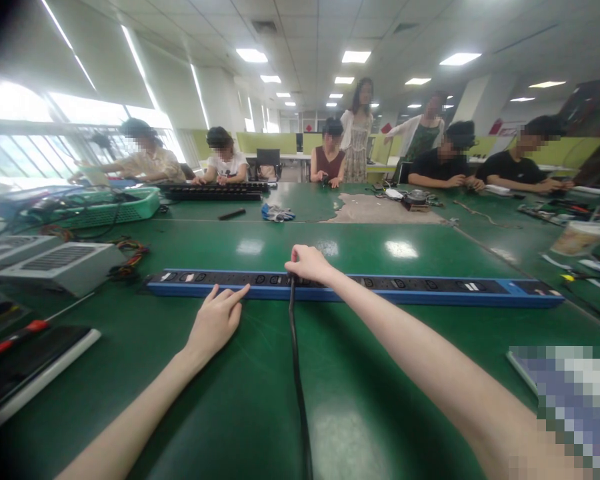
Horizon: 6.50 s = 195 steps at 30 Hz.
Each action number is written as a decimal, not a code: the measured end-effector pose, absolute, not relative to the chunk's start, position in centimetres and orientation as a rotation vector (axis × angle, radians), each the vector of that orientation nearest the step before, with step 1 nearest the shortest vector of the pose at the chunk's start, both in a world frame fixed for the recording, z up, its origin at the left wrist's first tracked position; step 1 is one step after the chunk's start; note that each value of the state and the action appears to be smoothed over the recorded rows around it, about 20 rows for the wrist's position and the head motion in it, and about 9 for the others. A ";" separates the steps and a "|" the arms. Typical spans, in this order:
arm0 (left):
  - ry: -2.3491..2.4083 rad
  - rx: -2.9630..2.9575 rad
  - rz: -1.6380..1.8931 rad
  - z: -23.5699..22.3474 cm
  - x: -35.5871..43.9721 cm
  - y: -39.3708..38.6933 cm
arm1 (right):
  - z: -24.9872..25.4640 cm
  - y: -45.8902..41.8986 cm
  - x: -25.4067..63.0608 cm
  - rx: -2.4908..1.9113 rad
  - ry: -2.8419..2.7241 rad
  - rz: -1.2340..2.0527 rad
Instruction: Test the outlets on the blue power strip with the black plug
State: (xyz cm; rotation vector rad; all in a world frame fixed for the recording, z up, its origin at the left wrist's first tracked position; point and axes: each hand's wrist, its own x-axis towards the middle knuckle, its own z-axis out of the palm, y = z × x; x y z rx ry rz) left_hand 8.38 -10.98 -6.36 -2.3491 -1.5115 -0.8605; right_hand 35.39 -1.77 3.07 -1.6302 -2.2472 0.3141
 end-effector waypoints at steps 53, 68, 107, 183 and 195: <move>-1.363 -2.484 -0.694 -6.1 12.5 -12.6 | 1.0 -6.6 31.8 -1.871 -2.139 -0.017; -1.347 -2.463 -0.669 -6.3 12.4 -12.4 | 3.3 -5.0 33.4 -1.799 -2.128 0.216; -1.361 -2.486 -0.674 -6.4 12.4 -12.4 | 1.3 -8.3 46.5 -1.751 -2.077 0.039; -1.320 -2.408 -0.903 -7.1 31.7 -11.7 | 5.9 -11.2 55.5 -1.679 -1.823 0.007; -1.311 -2.409 -0.894 -7.3 31.9 -11.6 | 1.4 -11.2 60.9 -1.868 -2.037 0.072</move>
